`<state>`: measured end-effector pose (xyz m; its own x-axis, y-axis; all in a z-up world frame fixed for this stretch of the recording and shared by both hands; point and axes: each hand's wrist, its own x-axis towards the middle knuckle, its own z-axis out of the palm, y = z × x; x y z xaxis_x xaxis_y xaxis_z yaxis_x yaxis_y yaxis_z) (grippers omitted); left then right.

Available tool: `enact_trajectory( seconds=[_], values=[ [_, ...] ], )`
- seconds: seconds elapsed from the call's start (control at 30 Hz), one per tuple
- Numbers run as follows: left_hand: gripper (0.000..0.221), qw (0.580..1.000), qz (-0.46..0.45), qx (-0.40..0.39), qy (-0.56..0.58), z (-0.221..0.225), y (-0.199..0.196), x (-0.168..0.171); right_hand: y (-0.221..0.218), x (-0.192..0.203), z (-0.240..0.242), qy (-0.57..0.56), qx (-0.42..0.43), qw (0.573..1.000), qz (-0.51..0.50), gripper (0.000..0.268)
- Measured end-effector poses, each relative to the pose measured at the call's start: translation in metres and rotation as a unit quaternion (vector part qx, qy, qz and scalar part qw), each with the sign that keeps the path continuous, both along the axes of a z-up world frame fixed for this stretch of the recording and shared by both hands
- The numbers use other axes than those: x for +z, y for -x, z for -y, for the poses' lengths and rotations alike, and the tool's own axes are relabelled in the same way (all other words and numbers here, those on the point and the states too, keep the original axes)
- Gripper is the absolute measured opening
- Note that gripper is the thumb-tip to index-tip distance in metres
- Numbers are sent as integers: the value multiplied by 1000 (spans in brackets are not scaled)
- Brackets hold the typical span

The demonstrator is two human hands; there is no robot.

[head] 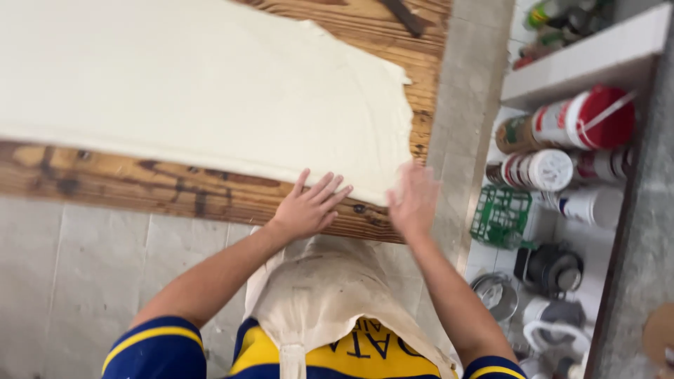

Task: Cutting and shaping dough into small bread rolls on a wooden table

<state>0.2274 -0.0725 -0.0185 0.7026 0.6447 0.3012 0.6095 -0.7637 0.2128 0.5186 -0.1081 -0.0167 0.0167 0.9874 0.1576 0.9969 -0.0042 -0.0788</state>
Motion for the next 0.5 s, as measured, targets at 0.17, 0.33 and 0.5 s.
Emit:
enact_trajectory(
  seconds=[0.17,0.33,0.5],
  values=[
    [61,992,-47,108,33,-13,55,27,-48,-14,-44,-46,-59,997,-28,61],
    [60,952,-115,282,-21,2,129,26,-48,15,-109,-50,2,997,-65,56],
    [69,836,-15,542,85,76,185,28,-38,29,-260,-97,117,982,-112,55]
  ],
)
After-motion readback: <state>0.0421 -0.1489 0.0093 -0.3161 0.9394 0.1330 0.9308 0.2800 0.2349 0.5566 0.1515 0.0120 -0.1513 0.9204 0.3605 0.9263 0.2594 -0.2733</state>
